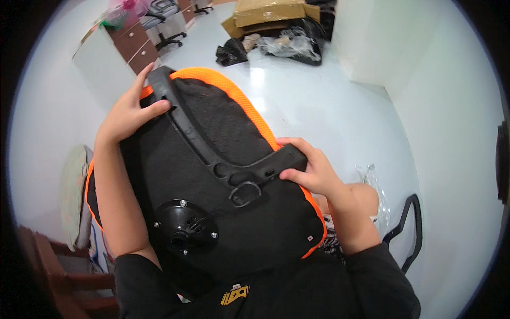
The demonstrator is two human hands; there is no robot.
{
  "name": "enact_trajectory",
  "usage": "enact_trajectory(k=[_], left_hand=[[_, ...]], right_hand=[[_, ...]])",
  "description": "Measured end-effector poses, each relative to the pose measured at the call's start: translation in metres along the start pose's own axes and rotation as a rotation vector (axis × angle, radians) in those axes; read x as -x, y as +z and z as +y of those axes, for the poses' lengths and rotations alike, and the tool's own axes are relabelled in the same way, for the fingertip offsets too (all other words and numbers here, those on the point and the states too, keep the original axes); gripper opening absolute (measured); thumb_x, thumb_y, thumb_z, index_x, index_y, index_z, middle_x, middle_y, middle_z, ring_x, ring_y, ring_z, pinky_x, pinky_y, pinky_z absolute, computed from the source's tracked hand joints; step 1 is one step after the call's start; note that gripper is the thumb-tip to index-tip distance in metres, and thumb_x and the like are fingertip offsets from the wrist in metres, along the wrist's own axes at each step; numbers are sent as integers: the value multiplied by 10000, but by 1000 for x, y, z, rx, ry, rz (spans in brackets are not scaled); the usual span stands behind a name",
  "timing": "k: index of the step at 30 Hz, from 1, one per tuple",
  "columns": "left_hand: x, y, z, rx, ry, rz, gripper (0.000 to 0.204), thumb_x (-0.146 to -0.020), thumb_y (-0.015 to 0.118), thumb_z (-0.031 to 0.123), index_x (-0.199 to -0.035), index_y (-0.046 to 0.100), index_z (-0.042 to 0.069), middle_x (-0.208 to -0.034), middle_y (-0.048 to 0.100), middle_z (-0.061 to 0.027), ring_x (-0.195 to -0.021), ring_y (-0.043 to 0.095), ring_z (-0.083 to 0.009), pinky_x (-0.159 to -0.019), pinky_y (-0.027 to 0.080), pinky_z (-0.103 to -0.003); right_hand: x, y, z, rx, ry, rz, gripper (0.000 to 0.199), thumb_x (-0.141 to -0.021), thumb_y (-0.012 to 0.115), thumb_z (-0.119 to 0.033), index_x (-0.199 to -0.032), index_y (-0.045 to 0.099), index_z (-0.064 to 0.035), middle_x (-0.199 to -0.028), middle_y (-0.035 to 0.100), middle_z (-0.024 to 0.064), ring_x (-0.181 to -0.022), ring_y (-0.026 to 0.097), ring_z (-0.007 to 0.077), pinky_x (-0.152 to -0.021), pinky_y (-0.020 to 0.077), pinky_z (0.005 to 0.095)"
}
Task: The person assembles an office chair by attaching the backrest frame to the seat cushion. They align the parts, insert bolts, and tighten them using a hex key while sitting on the floor.
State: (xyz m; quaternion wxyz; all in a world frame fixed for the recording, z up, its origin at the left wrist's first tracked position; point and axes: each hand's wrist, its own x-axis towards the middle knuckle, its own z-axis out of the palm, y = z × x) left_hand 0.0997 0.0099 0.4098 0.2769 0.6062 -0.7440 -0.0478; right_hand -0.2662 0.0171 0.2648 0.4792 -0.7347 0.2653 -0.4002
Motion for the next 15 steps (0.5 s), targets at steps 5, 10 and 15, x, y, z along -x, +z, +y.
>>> enact_trajectory(k=[5,10,15], left_hand=[[-12,9,6,200,-76,-184,783,-781,712,382,-1410,339,104,-1160,569,-137,-1090,529,-222,-958,400,-341],[-6,-3,-44,182,5,-116,726,-840,646,301,-1440,303,78,-1350,452,-159,-1248,439,-258,-1066,321,-350],[-7,-9,-67,29,-76,-116,705,-875,586,346,-1461,268,118,-1428,375,-162,-1324,358,-290,-1110,260,-404]], right_hand=[[1,-8,14,3,-54,-9,625,-758,749,-331,-1299,494,-152,-1061,643,125,-958,637,234,-848,472,324],[30,-41,36,161,-202,15,808,-783,696,-462,-1433,333,-148,-1387,414,143,-1226,445,259,-992,378,374],[130,-149,82,474,317,639,423,-838,662,-288,-1207,586,-94,-1159,614,150,-1005,607,250,-869,489,356]])
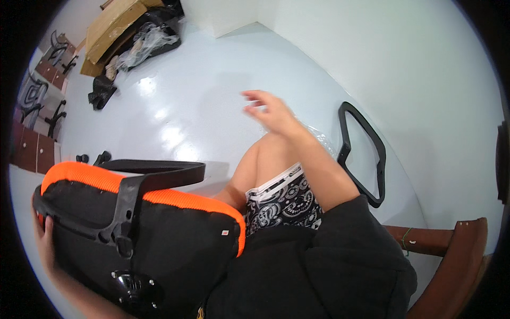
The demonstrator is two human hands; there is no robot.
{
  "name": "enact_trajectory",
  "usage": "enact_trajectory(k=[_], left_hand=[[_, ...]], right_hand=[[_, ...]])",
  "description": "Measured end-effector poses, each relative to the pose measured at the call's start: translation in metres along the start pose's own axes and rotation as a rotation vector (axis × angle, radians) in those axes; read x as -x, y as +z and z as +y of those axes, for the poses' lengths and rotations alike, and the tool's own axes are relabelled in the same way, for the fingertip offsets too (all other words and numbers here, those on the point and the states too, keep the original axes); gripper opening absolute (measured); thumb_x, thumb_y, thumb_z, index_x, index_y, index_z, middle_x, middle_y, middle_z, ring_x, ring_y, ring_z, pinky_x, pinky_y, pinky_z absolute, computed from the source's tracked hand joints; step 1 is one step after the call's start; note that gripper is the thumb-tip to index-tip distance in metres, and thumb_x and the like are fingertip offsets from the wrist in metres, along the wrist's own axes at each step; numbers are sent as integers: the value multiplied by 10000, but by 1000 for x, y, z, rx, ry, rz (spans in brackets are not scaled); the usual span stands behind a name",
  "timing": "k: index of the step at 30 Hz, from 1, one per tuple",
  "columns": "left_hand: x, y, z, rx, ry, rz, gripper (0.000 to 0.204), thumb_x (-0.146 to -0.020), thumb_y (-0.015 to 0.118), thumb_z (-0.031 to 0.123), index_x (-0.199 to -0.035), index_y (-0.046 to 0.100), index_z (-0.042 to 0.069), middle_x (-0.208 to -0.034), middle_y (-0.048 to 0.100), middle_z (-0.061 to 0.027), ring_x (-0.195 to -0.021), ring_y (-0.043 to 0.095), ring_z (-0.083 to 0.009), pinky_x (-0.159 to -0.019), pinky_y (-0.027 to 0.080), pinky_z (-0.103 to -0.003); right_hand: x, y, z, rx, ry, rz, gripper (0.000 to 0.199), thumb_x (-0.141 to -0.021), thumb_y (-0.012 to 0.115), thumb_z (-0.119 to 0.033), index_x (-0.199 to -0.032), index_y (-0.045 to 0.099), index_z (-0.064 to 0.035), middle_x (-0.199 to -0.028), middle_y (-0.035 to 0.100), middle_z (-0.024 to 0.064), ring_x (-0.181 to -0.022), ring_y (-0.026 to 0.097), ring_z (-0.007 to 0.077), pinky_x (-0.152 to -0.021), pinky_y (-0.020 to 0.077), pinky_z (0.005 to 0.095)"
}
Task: The person assembles an office chair by attaching the backrest frame to the seat cushion. They align the parts, insert bolts, and tighten them using a hex key while sitting on the floor.
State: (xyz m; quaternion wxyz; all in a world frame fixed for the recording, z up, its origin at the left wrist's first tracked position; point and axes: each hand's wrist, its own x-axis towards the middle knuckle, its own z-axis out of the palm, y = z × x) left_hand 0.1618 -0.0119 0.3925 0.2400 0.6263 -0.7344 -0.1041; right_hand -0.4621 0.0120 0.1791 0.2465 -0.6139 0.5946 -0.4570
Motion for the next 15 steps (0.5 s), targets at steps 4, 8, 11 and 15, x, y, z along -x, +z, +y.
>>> enact_trajectory(k=[4,8,11,15], left_hand=[[1,-7,-7,13,6,-54,737,-866,579,404,-1461,262,105,-1445,349,-164,-1338,337,-294,-1115,249,-415],[3,-11,8,-31,69,-60,805,-843,582,479,-1459,256,76,-1449,338,-172,-1344,326,-295,-1116,240,-420],[2,-11,32,-144,56,-40,843,-827,591,511,-1457,254,63,-1443,343,-182,-1343,329,-298,-1115,240,-418],[7,-13,52,-84,49,-110,827,-834,605,474,-1454,257,51,-1434,356,-181,-1337,335,-290,-1112,249,-407]], right_hand=[[27,-68,116,398,337,149,295,-824,617,-196,-1101,643,-99,-934,688,112,-851,659,250,-774,512,363],[28,-65,164,511,355,-143,257,-804,605,-158,-1049,668,-110,-948,684,127,-880,652,278,-782,510,380],[19,-37,187,570,259,-315,235,-799,598,-138,-1019,676,-112,-961,679,133,-902,649,285,-795,507,394],[5,-7,203,794,300,-412,245,-804,582,-131,-1035,661,-121,-1045,655,141,-978,621,303,-853,485,421]])
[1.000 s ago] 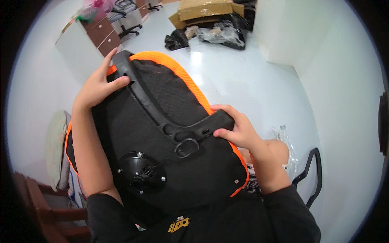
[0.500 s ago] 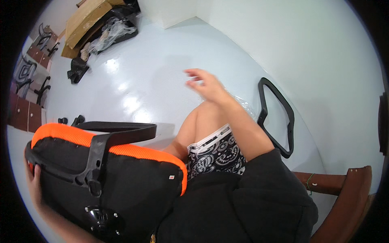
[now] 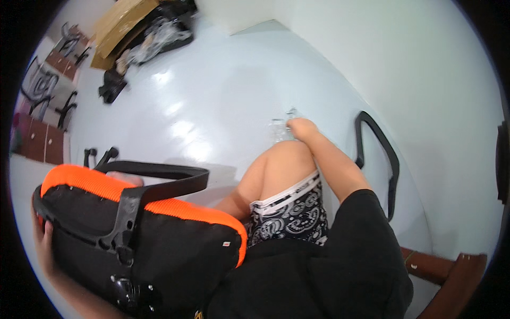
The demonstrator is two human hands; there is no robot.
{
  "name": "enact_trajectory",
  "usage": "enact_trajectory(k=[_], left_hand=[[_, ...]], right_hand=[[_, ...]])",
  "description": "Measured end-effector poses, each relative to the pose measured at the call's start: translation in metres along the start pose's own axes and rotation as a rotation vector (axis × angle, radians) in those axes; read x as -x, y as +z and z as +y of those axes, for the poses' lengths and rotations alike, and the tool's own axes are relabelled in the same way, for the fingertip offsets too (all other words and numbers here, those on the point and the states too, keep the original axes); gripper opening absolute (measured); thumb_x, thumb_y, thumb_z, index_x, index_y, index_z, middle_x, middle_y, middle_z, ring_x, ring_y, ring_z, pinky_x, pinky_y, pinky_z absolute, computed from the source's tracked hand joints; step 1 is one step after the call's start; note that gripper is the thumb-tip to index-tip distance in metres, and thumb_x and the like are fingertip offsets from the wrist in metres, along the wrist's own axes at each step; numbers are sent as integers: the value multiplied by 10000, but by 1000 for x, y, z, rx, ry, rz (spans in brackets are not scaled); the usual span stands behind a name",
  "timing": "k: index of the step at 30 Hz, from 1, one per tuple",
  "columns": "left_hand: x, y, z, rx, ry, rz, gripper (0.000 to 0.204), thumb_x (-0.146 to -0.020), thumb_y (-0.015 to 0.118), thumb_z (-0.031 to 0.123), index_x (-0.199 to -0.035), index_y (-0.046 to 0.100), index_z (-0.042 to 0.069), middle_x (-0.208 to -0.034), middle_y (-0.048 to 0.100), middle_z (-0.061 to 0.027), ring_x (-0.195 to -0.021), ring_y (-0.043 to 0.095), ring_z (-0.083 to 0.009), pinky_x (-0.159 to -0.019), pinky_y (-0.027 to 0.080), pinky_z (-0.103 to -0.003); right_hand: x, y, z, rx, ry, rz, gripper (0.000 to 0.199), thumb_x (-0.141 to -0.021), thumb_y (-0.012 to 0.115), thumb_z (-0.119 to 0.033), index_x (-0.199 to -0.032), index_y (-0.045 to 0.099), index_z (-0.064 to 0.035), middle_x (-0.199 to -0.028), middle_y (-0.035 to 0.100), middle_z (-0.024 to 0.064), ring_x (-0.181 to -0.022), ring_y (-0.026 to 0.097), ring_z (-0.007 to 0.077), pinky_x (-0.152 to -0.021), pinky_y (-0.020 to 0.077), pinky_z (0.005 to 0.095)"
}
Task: The person assembles an office chair by attaching the backrest frame to the seat cushion. They align the parts, insert bolts, and tighten them using a hex key while sitting on the floor.
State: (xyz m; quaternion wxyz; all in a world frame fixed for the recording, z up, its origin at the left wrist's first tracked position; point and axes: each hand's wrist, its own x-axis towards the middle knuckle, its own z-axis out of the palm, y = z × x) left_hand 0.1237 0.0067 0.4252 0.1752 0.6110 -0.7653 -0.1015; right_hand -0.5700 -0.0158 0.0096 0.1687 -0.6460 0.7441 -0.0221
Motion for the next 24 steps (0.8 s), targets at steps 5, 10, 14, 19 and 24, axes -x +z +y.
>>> enact_trajectory(k=[5,10,14,19,24], left_hand=[[-1,8,20,155,-90,-18,818,-830,654,390,-1451,261,31,-1309,484,-138,-1218,450,-236,-1058,308,-344],[-5,11,47,116,-53,9,903,-740,727,485,-1417,320,47,-1214,529,-147,-1157,487,-220,-1013,334,-313],[-3,11,42,87,-65,-6,924,-720,721,537,-1410,330,61,-1205,537,-152,-1173,478,-228,-1011,338,-321],[-6,14,42,69,-61,3,895,-739,708,529,-1402,334,58,-1231,524,-153,-1195,463,-232,-1029,318,-328],[-4,15,42,34,-81,4,875,-748,700,528,-1396,343,61,-1258,513,-153,-1221,449,-242,-1042,303,-333]], right_hand=[[-8,19,24,32,14,44,264,-854,497,-170,-1076,636,-143,-1067,643,164,-1011,609,338,-860,476,457],[4,0,0,210,35,0,178,-858,480,-115,-1018,556,-132,-1026,618,141,-941,612,349,-763,493,460],[4,3,-10,82,-30,80,269,-776,598,-26,-1034,581,-102,-919,614,149,-878,613,325,-747,491,430],[3,6,3,-274,-86,125,417,-748,632,8,-1137,583,-135,-781,560,73,-727,598,199,-656,496,323],[-1,-7,-8,-784,46,-7,347,-804,605,-19,-1128,592,-142,-778,548,19,-617,555,113,-527,446,275]])
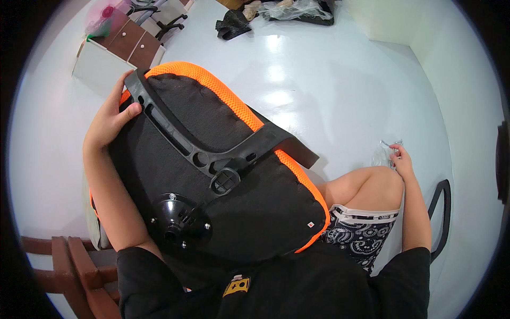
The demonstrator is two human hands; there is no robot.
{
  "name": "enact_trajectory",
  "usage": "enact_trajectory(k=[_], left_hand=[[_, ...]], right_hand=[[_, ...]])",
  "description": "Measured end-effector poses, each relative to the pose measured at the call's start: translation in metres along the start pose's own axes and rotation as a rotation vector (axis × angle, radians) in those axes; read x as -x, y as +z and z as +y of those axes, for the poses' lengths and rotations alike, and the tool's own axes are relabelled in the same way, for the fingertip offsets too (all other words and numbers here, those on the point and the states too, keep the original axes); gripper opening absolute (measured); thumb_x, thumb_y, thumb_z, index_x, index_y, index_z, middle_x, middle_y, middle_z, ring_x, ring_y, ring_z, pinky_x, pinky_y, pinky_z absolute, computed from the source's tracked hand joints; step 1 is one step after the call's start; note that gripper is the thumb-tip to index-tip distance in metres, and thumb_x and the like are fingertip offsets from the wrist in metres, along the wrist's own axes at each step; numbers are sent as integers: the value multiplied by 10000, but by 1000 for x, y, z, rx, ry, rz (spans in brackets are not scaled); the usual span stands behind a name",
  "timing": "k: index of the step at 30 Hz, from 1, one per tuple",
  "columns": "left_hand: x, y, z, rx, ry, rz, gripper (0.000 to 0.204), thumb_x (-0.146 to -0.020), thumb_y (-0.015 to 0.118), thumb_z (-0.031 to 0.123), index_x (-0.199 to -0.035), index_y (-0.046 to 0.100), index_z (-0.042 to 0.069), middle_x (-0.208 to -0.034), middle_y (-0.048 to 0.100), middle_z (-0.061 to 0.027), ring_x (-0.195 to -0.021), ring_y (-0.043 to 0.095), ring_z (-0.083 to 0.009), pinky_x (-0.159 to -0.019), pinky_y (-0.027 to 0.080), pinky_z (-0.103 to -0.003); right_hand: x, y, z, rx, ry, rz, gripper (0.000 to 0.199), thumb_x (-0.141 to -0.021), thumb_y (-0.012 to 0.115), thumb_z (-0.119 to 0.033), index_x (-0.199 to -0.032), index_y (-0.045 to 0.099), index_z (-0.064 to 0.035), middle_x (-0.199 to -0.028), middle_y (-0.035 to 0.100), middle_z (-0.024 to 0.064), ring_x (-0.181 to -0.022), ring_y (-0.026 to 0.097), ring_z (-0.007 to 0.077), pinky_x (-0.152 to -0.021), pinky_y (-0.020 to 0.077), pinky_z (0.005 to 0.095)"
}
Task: The person assembles an office chair by attaching the backrest frame to the seat cushion. They align the parts, insert bolts, and tighten them using a hex key while sitting on the floor.
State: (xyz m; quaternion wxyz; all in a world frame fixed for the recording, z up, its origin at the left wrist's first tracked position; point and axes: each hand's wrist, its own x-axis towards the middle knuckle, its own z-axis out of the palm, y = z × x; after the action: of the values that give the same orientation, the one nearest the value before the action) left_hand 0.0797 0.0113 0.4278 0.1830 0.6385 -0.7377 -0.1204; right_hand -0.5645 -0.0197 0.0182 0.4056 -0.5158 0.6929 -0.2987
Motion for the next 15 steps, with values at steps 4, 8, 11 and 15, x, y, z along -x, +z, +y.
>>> enact_trajectory(k=[4,8,11,15], left_hand=[[1,0,5,-43,-2,6,884,-740,700,538,-1394,344,62,-1275,509,-163,-1236,446,-260,-1046,305,-340],[0,1,2,-82,-6,30,895,-731,702,549,-1394,343,65,-1294,501,-183,-1258,436,-282,-1048,312,-350],[0,-1,-2,-94,-36,16,926,-712,698,584,-1397,342,71,-1290,506,-196,-1256,444,-296,-1040,327,-358],[0,1,-12,-118,2,39,965,-685,683,638,-1397,345,80,-1273,516,-210,-1240,461,-314,-1028,345,-369]], right_hand=[[3,3,-66,-102,-28,35,257,-846,585,-76,-1096,594,-136,-803,565,0,-637,558,92,-523,437,255],[13,28,-97,52,-153,-75,244,-847,578,-97,-1089,587,-121,-818,618,48,-664,586,137,-581,468,290],[21,46,-94,394,-318,-167,234,-836,582,-93,-1069,599,-112,-803,641,91,-693,609,181,-637,486,315],[31,47,-108,412,-334,-152,195,-832,597,-72,-1025,621,-89,-793,655,107,-714,632,192,-661,501,314]])
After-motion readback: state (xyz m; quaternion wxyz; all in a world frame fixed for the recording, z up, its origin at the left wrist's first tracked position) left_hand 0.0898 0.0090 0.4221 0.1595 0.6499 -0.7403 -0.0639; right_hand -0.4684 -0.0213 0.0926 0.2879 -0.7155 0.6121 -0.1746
